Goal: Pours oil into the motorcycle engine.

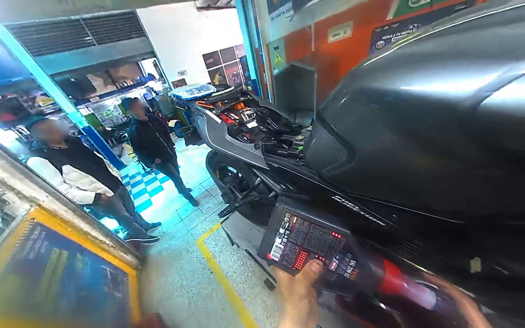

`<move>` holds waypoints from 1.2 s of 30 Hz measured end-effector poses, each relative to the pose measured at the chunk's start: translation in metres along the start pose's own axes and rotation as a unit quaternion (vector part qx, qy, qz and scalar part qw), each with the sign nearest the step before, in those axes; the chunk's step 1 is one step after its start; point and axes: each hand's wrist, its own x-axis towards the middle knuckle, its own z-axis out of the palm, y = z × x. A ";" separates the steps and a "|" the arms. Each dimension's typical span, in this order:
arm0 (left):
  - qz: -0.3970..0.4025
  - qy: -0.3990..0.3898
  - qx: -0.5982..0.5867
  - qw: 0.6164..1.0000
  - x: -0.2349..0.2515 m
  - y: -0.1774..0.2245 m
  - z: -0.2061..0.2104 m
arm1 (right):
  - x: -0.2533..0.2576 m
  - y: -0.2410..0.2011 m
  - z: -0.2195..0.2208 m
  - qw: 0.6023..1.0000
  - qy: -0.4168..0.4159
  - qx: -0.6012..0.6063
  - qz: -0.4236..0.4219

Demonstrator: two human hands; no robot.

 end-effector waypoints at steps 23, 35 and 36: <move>-0.006 -0.004 -0.011 1.000 0.004 -0.001 -0.003 | 0.001 0.005 0.001 1.000 0.000 -0.004 -0.001; -0.001 -0.011 -0.022 1.000 0.004 -0.002 -0.004 | 0.002 0.004 0.002 1.000 -0.003 -0.009 -0.001; -0.001 -0.010 -0.022 1.000 0.004 -0.002 -0.004 | 0.002 0.004 0.002 1.000 -0.003 -0.008 -0.002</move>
